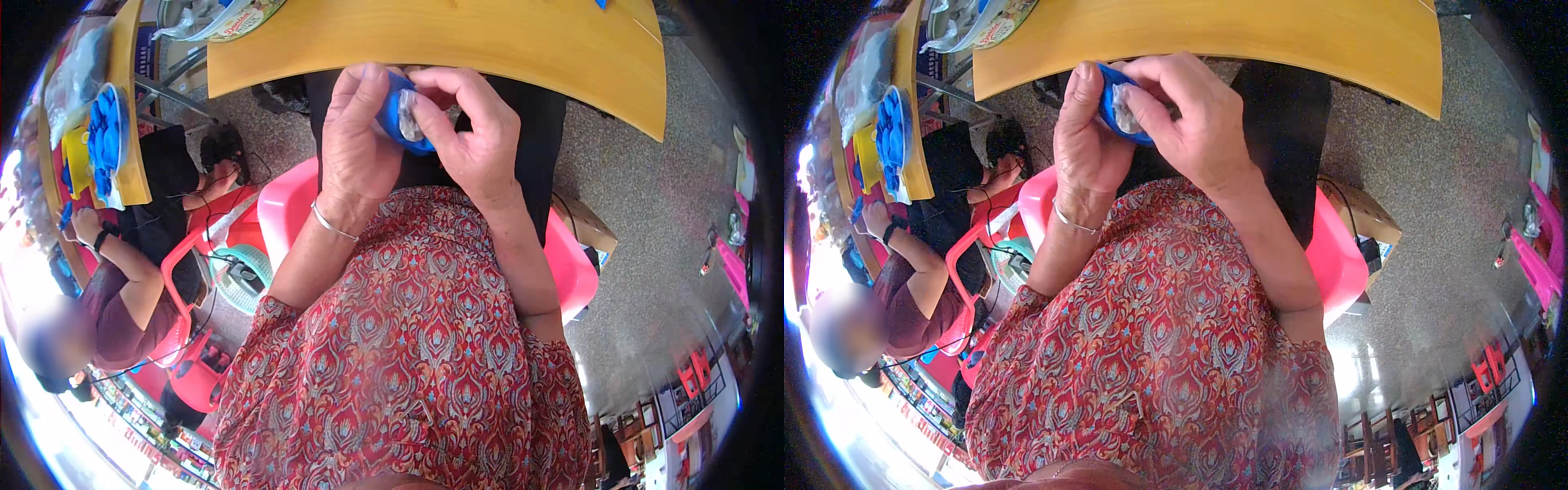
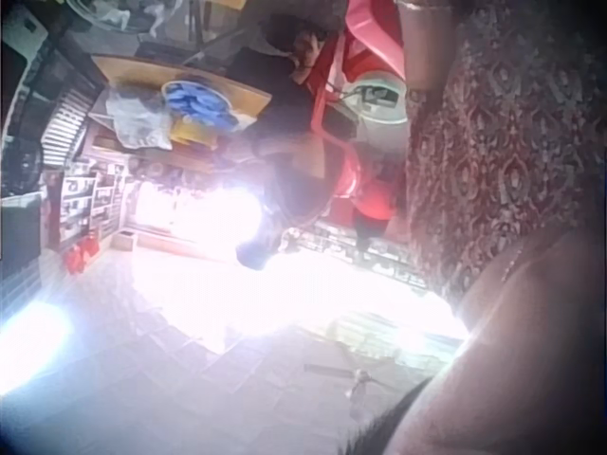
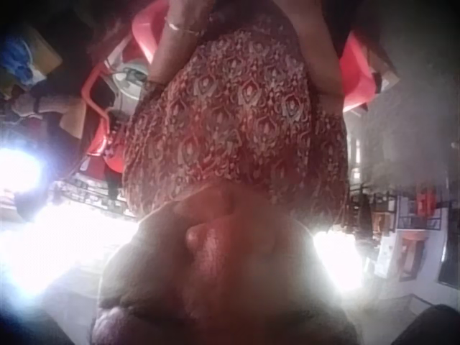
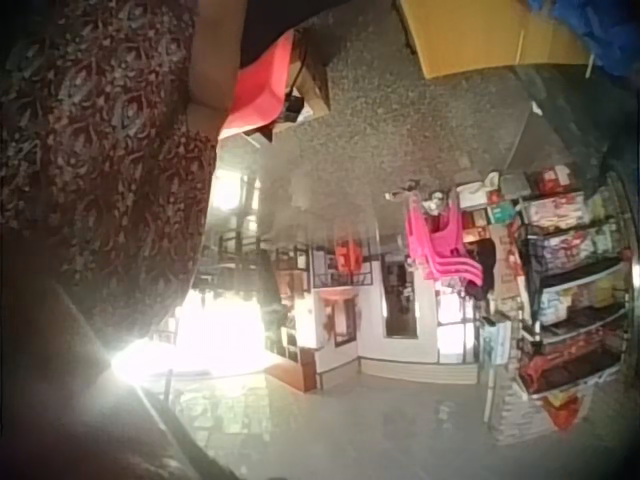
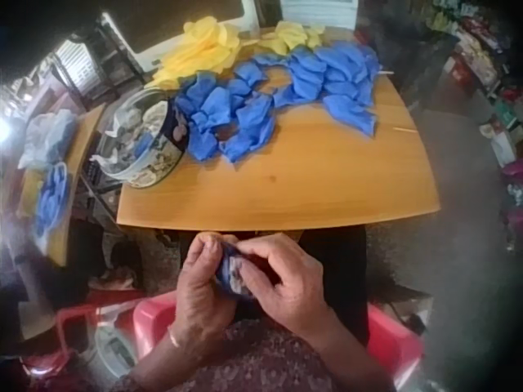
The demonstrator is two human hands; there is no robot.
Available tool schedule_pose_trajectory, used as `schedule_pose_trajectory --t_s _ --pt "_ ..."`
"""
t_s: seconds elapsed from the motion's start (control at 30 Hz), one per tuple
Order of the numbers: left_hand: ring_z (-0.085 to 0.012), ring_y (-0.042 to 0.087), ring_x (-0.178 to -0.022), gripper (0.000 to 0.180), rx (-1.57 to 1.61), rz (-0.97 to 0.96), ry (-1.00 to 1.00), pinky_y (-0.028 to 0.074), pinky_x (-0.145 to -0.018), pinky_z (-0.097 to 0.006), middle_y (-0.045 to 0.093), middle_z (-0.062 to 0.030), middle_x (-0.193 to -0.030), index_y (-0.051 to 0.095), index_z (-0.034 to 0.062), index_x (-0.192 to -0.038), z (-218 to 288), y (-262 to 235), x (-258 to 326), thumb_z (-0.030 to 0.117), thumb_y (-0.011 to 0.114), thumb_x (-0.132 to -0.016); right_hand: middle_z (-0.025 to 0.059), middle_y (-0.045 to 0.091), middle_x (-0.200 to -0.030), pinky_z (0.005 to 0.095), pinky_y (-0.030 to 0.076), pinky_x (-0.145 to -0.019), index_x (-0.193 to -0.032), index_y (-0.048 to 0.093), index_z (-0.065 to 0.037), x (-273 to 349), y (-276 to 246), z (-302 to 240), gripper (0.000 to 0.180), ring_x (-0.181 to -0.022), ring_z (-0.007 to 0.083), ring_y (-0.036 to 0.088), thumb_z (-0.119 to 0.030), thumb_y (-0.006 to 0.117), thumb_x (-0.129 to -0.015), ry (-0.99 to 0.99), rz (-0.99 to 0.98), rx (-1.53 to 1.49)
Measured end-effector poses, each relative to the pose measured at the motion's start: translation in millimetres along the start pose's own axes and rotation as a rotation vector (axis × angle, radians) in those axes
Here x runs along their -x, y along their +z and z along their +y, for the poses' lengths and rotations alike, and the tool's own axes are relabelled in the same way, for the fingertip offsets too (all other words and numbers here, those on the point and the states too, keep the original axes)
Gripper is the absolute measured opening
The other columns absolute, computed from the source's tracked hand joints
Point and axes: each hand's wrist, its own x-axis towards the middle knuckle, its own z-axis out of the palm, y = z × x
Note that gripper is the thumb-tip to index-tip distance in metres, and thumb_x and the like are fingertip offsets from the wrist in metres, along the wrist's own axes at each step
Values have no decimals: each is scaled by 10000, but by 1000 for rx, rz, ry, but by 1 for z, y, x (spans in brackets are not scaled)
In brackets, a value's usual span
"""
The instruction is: Stuffing small white packets into blue fabric components at a workstation.
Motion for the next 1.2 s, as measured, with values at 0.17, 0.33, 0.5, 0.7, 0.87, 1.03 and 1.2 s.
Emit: schedule_pose_trajectory --t_s 0.17,0.33,0.5,0.7,0.87,1.03,1.2 --pt "-150 597 -858 127 17 61 24 510 -701 -280 624 -68 -968 547 91 -1004 4 16 2 210 561 -960 97 557 -1100 375 466 -804 -943 667 -81 4 -5 -4 412 -951 288 553 -394 771 -696 -61 -124 86" --pt "-200 603 -972 231 -62 41 44 515 -779 -310 604 -130 -1141 534 50 -1085 11 15 3 256 509 -984 132 491 -1275 412 380 -971 -1003 700 -89 1 -4 -9 512 -1166 314 457 -489 745 -687 -173 -189 344" --pt "-309 490 -1211 542 11 -93 21 389 -1035 -441 477 -215 -1320 373 -24 -1344 2 25 11 384 428 -993 175 309 -1479 399 344 -1014 -1125 686 -70 3 -8 3 574 -1257 319 394 -535 658 -789 -32 -198 21" --pt "-312 547 -1144 508 160 -76 -163 439 -997 -429 521 -225 -1261 412 -16 -1297 3 16 6 373 480 -978 178 278 -1500 408 288 -1047 -1116 687 -44 3 -8 2 527 -1269 315 384 -500 592 -869 -44 -193 199" --pt "-214 623 -919 331 45 2 -258 522 -844 -355 619 -140 -1051 523 8 -1135 6 6 3 298 522 -975 158 460 -1364 449 341 -968 -1000 716 -60 2 -5 -2 430 -1207 333 437 -434 694 -789 -126 -166 473" --pt "-149 602 -916 289 157 48 -287 505 -845 -326 606 -65 -1056 516 49 -1151 4 21 7 244 577 -946 112 645 -1086 275 495 -712 -934 714 -50 0 -6 7 233 -870 210 617 -105 787 -720 -5 70 6" --pt "-215 575 -1093 331 181 -58 -267 473 -942 -362 601 -105 -1124 493 39 -1205 5 12 10 204 591 -935 102 633 -1108 308 490 -761 -854 710 -75 -4 -9 -7 183 -912 226 601 -102 792 -693 -26 120 107"
